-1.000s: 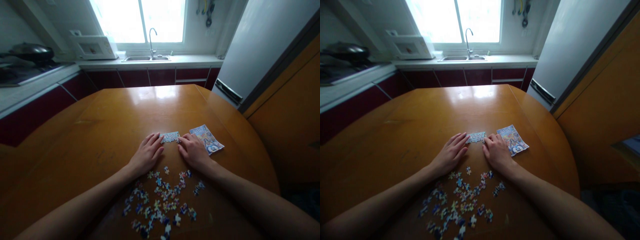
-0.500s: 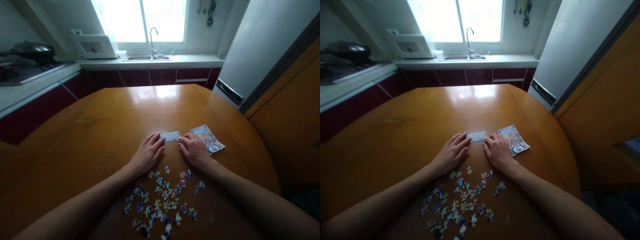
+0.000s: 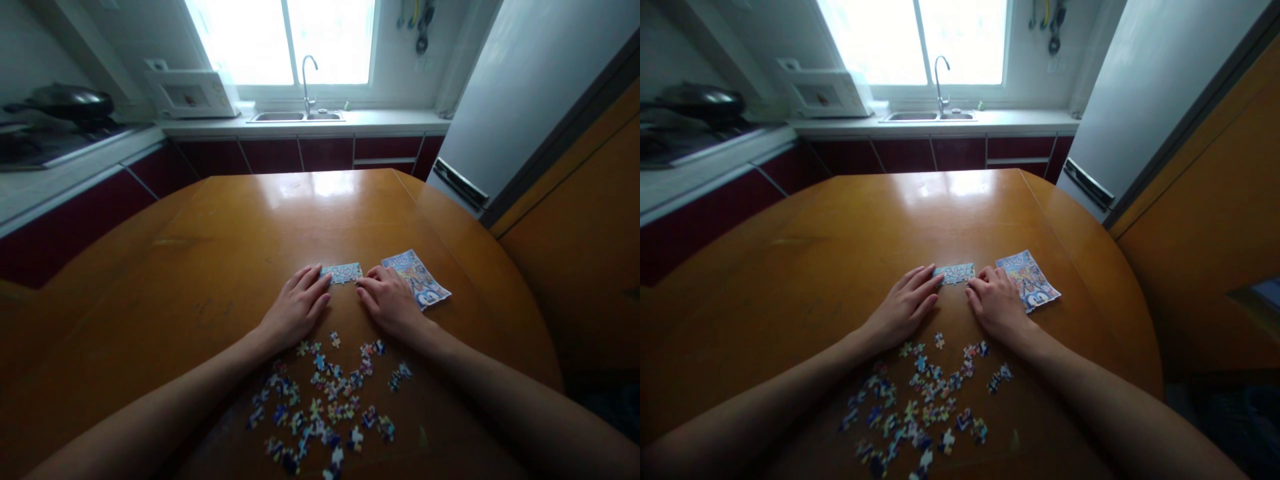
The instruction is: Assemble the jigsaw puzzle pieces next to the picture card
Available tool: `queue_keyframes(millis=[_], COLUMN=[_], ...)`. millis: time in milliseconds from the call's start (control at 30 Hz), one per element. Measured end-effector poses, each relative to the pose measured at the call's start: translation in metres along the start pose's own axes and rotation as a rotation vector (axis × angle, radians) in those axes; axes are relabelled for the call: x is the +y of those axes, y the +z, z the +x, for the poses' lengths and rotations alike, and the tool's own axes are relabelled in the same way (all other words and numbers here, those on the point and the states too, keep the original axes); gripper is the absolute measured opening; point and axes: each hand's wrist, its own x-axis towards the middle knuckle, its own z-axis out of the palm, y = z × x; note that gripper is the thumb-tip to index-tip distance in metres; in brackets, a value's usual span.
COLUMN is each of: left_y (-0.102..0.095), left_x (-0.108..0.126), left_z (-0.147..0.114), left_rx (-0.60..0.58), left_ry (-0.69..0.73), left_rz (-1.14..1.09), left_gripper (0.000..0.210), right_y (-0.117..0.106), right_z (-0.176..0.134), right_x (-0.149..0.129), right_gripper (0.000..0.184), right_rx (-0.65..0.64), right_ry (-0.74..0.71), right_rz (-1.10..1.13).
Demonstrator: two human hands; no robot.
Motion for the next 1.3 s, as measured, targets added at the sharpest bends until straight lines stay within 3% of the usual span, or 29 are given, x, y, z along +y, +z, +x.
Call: queue_keyframes(millis=[1300], left_y=[-0.0040], left_x=[0.0074], left_z=[-0.0016], left_rx=[-0.026], left_ry=[-0.024], left_rz=[-0.028], left_gripper=[0.047], right_y=[0.0071], right_z=[-0.0010], right_x=[0.0084], right_gripper=[0.024], right_rx=[0.025], right_ry=[-0.018], right_rz=[0.023])
